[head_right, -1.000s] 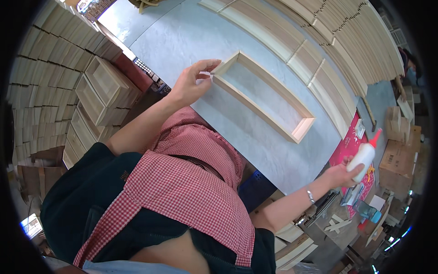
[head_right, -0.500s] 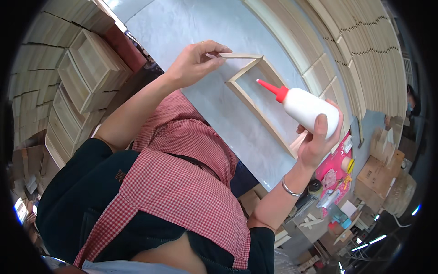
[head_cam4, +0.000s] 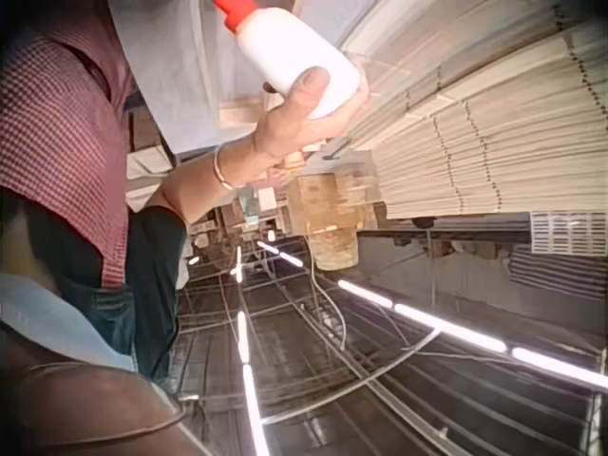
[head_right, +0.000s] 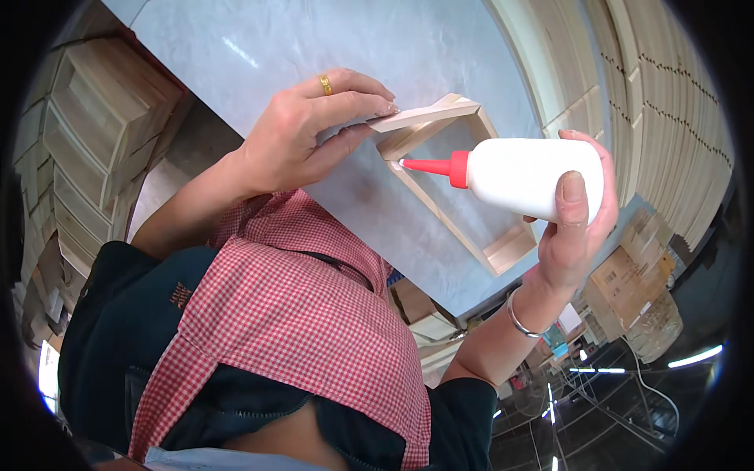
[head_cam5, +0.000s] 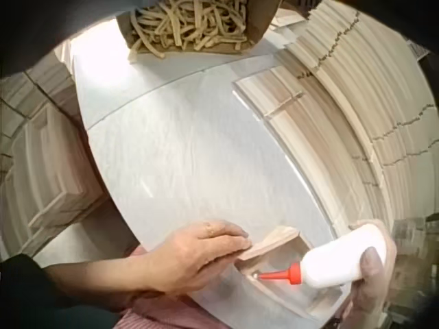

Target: Assembling small wooden boxes by applying glue and using a pneumatic staple gun.

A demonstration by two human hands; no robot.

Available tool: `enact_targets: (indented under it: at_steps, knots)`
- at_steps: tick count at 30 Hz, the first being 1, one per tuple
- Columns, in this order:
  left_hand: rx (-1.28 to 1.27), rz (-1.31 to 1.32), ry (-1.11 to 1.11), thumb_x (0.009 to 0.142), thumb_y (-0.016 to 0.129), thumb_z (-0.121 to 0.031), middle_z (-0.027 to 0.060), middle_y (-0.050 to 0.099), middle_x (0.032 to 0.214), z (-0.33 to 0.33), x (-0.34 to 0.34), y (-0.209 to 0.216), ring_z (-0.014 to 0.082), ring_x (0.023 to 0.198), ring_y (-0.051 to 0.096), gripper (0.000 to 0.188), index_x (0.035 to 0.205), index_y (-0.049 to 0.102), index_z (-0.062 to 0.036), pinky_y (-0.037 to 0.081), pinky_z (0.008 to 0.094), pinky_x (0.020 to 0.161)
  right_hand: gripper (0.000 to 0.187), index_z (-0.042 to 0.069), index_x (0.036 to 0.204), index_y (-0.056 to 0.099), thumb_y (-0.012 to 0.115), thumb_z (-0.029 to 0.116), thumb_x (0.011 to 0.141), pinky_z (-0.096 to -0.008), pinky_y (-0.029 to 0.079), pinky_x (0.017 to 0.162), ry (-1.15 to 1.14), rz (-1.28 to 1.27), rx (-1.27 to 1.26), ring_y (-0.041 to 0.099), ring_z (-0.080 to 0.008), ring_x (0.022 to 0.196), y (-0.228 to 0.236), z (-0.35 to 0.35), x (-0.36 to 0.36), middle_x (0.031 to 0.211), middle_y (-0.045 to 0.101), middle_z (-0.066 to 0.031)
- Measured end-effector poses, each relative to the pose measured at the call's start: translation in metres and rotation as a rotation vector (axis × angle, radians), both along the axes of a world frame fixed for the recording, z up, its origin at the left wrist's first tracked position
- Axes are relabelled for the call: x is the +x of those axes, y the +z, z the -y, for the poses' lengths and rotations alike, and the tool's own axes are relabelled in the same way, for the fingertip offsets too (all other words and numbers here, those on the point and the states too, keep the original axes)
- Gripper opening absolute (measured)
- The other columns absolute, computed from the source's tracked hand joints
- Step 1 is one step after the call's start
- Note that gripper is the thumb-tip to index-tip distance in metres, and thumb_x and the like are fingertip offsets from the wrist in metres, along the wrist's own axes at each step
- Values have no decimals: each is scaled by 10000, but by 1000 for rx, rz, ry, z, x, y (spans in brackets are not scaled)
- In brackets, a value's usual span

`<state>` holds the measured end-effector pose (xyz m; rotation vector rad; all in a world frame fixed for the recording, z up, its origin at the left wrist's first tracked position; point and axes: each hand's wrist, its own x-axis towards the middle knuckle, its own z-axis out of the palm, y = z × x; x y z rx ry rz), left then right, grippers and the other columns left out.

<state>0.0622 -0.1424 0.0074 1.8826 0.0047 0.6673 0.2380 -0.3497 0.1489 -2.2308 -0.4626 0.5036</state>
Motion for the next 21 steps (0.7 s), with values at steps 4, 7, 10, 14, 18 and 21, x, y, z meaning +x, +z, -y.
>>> enact_targets:
  at_steps: [4,7,10,14,18,21]
  knots:
    - [-37,-46,-37,809,666,108,116,671,1156,4,3,-1,196,868,641,335,1128,697,12,534,258,738,700,-9,1261,601,607,517,799,-324,497,743,-78,26,-142,647,-331,914,14,-42,-21,1092,600,-204]
    - [-58,-111,-59,812,668,103,119,669,1159,4,3,-3,197,870,642,335,1134,695,12,534,257,739,732,-11,1253,612,613,536,767,-358,494,804,-130,41,-242,639,-356,942,15,-57,-26,1107,601,-209]
    - [-52,-106,-64,819,672,95,117,666,1166,5,3,-2,198,874,641,335,1141,693,6,534,258,738,754,-4,1244,621,627,551,733,-389,498,805,-17,79,-152,632,-386,970,0,-27,0,1121,602,-212]
    - [-11,-46,-34,825,672,91,116,664,1168,4,2,-2,197,876,639,331,1144,693,2,532,259,736,760,3,1243,626,639,552,717,-410,502,798,39,98,-127,631,-403,978,1,-23,5,1132,604,-213]
    - [24,19,-2,829,672,89,115,662,1166,3,2,-3,196,876,637,328,1145,694,0,530,259,734,757,10,1244,630,649,547,711,-423,506,786,48,107,-138,633,-413,981,9,-35,3,1139,605,-211]
    - [15,28,-1,831,669,90,115,663,1163,4,2,-4,195,874,635,328,1146,693,0,528,260,731,753,16,1243,635,654,543,706,-428,511,775,21,104,-154,635,-421,993,13,-47,-4,1137,607,-206]
